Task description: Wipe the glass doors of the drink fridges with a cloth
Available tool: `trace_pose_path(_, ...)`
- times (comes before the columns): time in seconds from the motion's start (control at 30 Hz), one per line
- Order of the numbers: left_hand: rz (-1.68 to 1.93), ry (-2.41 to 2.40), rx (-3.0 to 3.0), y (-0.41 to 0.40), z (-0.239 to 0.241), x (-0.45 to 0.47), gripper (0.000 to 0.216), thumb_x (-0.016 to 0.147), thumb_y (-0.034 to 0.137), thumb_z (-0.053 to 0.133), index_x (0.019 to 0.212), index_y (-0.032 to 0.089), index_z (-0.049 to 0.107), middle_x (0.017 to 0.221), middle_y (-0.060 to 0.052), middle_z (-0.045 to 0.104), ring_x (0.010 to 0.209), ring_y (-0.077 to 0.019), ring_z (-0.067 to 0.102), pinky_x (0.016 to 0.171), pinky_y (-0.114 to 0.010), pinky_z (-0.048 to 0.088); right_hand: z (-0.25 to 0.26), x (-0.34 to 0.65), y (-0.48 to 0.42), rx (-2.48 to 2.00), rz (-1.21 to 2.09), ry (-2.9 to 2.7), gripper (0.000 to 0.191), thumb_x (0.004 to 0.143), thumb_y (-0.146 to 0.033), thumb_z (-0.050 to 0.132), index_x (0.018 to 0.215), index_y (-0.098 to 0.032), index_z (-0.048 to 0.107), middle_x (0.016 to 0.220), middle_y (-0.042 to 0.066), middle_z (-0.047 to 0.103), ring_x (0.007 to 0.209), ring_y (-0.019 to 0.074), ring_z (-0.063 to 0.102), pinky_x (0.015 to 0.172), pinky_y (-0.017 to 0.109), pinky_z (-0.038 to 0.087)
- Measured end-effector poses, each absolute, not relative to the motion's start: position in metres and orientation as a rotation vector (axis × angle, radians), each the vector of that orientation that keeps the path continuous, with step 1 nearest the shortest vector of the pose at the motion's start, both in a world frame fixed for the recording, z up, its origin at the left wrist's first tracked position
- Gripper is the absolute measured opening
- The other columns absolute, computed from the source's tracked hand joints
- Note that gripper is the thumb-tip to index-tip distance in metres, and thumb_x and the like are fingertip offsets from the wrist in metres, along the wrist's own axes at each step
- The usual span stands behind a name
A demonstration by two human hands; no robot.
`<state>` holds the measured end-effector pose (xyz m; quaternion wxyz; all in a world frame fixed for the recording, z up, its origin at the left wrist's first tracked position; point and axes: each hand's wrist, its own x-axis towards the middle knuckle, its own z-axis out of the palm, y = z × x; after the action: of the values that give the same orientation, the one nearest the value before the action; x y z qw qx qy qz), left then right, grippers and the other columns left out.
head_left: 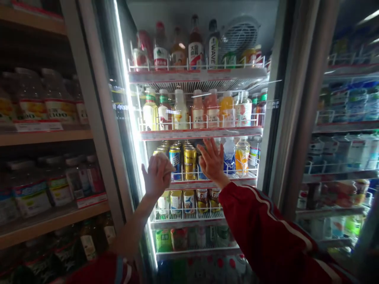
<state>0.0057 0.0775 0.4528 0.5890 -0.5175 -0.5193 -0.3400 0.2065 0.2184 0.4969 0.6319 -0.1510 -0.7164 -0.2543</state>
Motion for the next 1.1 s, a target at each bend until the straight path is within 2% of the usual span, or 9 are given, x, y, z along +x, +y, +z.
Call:
trace_pose_path(0.2,-0.839,-1.214,-1.177,0.086,0.453,0.016,0.048,0.088,0.035,0.05,0.132,0.016,0.047,0.149,-0.018,0.032,0.142,-0.0279,0.02,0.115,-0.049,0.008,0.497,0.207,0.218,-0.339,-0.571,-1.637,0.037,0.089,-0.024,0.04,0.123,-0.024,0.054,0.143,0.005,0.046,0.143,0.0193,0.022,0.116,0.049,0.013)
trace_pose_path(0.43,-0.608,-1.108,-1.413,0.103,0.441,0.052,0.04,0.09,0.032,0.047,0.128,0.022,0.051,0.138,-0.014,0.049,0.14,-0.0237,0.025,0.116,-0.049,0.007,0.496,0.205,0.221,-0.325,-0.531,-1.641,0.037,0.088,-0.022,0.042,0.123,-0.024,0.054,0.143,0.004,0.046,0.142,0.02,0.024,0.116,0.05,0.013)
trace_pose_path(0.53,-0.713,-1.145,-1.356,0.099,0.456,0.037,0.045,0.089,0.034,0.048,0.132,0.024,0.048,0.143,-0.013,0.043,0.139,-0.0256,0.028,0.116,-0.05,0.005,0.496,0.207,0.22,-0.331,-0.531,-1.661,0.037,0.088,-0.023,0.041,0.123,-0.024,0.054,0.144,0.004,0.045,0.142,0.0201,0.023,0.116,0.051,0.013)
trace_pose_path(0.63,-0.868,-1.189,-1.261,0.098,0.476,0.028,0.051,0.088,0.034,0.048,0.136,0.02,0.043,0.149,-0.014,0.033,0.14,-0.0282,0.025,0.116,-0.051,0.003,0.497,0.208,0.219,-0.328,-0.553,-1.648,0.035,0.089,-0.023,0.04,0.121,-0.023,0.055,0.143,0.006,0.046,0.142,0.0196,0.023,0.115,0.051,0.015)
trace_pose_path(0.73,-0.876,-1.173,-1.207,0.105,0.483,0.038,0.052,0.089,0.033,0.047,0.137,0.017,0.041,0.15,-0.016,0.029,0.142,-0.0278,0.02,0.116,-0.051,0.005,0.498,0.209,0.218,-0.297,-0.573,-1.608,0.034,0.09,-0.023,0.039,0.119,-0.022,0.056,0.14,0.008,0.049,0.142,0.0194,0.023,0.115,0.05,0.016)
trace_pose_path(0.83,-0.739,-1.103,-1.3,0.114,0.474,0.059,0.048,0.09,0.033,0.047,0.134,0.017,0.044,0.147,-0.016,0.036,0.142,-0.0251,0.018,0.115,-0.05,0.006,0.498,0.208,0.219,-0.279,-0.566,-1.59,0.033,0.09,-0.023,0.039,0.118,-0.021,0.056,0.138,0.008,0.051,0.142,0.0192,0.025,0.115,0.049,0.016)
trace_pose_path(0.97,-0.594,-1.049,-1.441,0.12,0.468,0.071,0.043,0.091,0.034,0.045,0.131,0.019,0.046,0.138,-0.014,0.049,0.14,-0.023,0.026,0.116,-0.049,0.004,0.497,0.207,0.22,-0.28,-0.528,-1.602,0.034,0.09,-0.024,0.039,0.119,-0.02,0.057,0.139,0.007,0.051,0.141,0.0194,0.027,0.115,0.049,0.016)
trace_pose_path(1.1,-0.718,-1.145,-1.328,0.117,0.495,0.055,0.055,0.091,0.044,0.042,0.139,0.016,0.037,0.142,-0.017,0.043,0.14,-0.0255,0.026,0.115,-0.049,0.003,0.497,0.208,0.22,-0.3,-0.515,-1.637,0.036,0.09,-0.025,0.037,0.121,-0.022,0.055,0.14,0.005,0.049,0.141,0.019,0.026,0.116,0.049,0.016)
